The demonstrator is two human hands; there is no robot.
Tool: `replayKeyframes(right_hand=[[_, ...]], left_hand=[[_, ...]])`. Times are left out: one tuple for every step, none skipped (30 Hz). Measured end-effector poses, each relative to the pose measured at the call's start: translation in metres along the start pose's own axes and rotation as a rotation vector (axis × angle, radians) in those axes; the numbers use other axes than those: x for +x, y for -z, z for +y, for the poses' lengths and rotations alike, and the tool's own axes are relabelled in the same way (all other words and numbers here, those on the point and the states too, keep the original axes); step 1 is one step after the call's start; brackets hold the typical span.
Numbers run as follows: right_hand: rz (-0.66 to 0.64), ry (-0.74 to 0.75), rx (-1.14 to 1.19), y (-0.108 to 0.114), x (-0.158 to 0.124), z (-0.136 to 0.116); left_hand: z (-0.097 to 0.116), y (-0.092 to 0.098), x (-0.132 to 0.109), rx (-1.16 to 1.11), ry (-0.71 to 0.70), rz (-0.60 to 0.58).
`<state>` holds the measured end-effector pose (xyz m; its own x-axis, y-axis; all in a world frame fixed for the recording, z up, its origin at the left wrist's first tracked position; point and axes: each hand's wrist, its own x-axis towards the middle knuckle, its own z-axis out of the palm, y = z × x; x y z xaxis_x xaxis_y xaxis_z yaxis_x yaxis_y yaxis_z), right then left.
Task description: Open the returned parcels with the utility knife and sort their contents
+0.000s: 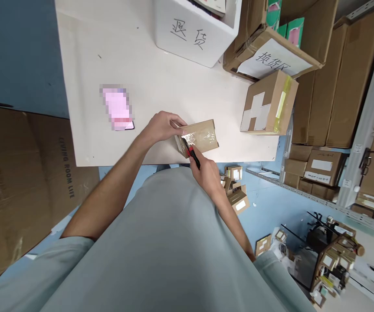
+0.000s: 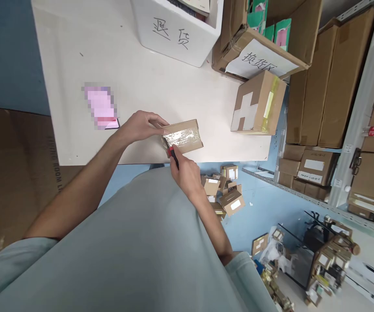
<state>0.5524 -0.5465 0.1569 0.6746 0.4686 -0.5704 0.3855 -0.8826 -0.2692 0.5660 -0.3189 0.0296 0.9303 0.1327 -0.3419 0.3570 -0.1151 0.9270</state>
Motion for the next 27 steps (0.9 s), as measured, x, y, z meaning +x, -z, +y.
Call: replayKeyframes(right_hand=[[-0.010, -0.010, -0.022, 0.000, 0.002, -0.003], [-0.017, -0.019, -0.036, 0.000, 0.004, -0.006], [-0.019, -0.029, -0.042, 0.001, 0.005, -0.009], [-0.021, -0.038, -0.040, 0.001, 0.006, -0.011], [-0.021, -0.045, -0.035, 0.002, 0.006, -0.013], [-0.023, -0.050, -0.030, 0.003, 0.005, -0.015], [-0.026, -0.053, -0.028, 0.005, 0.004, -0.017], [-0.031, -0.058, -0.031, 0.007, 0.003, -0.020], [-0.039, -0.062, -0.036, 0.009, 0.003, -0.022], [-0.050, -0.068, -0.045, 0.012, 0.003, -0.026], [-0.065, -0.075, -0.056, 0.015, 0.004, -0.029], [-0.084, -0.081, -0.069, 0.019, 0.005, -0.032], [-0.103, -0.087, -0.083, 0.022, 0.008, -0.036], [-0.120, -0.092, -0.099, 0.025, 0.010, -0.039], [-0.133, -0.097, -0.118, 0.027, 0.012, -0.043], [-0.145, -0.106, -0.140, 0.028, 0.013, -0.046], [-0.158, -0.118, -0.167, 0.028, 0.013, -0.049], [-0.172, -0.131, -0.197, 0.028, 0.012, -0.051], [-0.187, -0.145, -0.228, 0.027, 0.010, -0.053], [-0.201, -0.157, -0.259, 0.026, 0.008, -0.054], [-0.213, -0.166, -0.286, 0.025, 0.005, -0.056], [-0.223, -0.171, -0.308, 0.024, 0.001, -0.057], [-0.231, -0.174, -0.324, 0.023, -0.001, -0.057], [-0.240, -0.178, -0.335, 0.022, -0.003, -0.057], [-0.249, -0.183, -0.344, 0.021, -0.005, -0.057], [-0.257, -0.185, -0.348, 0.020, -0.005, -0.057], [-0.263, -0.188, -0.351, 0.019, -0.005, -0.056]], left_hand=[[0.001, 0.001, 0.001, -0.007, 0.010, -0.005], [0.002, 0.002, 0.002, -0.014, 0.020, -0.010], [0.004, 0.003, 0.002, -0.019, 0.028, -0.016], [0.006, 0.003, 0.002, -0.024, 0.035, -0.023], [0.009, 0.004, 0.002, -0.028, 0.042, -0.028], [0.011, 0.004, 0.002, -0.031, 0.048, -0.030], [0.013, 0.004, 0.002, -0.033, 0.056, -0.030], [0.015, 0.005, 0.001, -0.035, 0.065, -0.027], [0.016, 0.005, 0.000, -0.038, 0.077, -0.024], [0.017, 0.004, 0.000, -0.040, 0.089, -0.020], [0.017, 0.004, -0.001, -0.042, 0.101, -0.015], [0.017, 0.004, -0.001, -0.045, 0.109, -0.011], [0.017, 0.003, -0.001, -0.046, 0.115, -0.004], [0.017, 0.003, -0.001, -0.047, 0.118, 0.004], [0.016, 0.002, -0.001, -0.044, 0.120, 0.014], [0.016, 0.001, -0.002, -0.038, 0.121, 0.023], [0.016, 0.001, -0.002, -0.030, 0.120, 0.032], [0.016, 0.000, -0.003, -0.022, 0.117, 0.039], [0.016, -0.001, -0.004, -0.013, 0.112, 0.044], [0.016, -0.003, -0.005, -0.006, 0.105, 0.048], [0.017, -0.004, -0.006, 0.000, 0.099, 0.054], [0.018, -0.005, -0.008, 0.004, 0.094, 0.059], [0.018, -0.006, -0.010, 0.007, 0.092, 0.062], [0.018, -0.007, -0.012, 0.009, 0.091, 0.063], [0.019, -0.008, -0.014, 0.011, 0.090, 0.064], [0.019, -0.010, -0.015, 0.013, 0.088, 0.063], [0.018, -0.011, -0.017, 0.013, 0.086, 0.065]])
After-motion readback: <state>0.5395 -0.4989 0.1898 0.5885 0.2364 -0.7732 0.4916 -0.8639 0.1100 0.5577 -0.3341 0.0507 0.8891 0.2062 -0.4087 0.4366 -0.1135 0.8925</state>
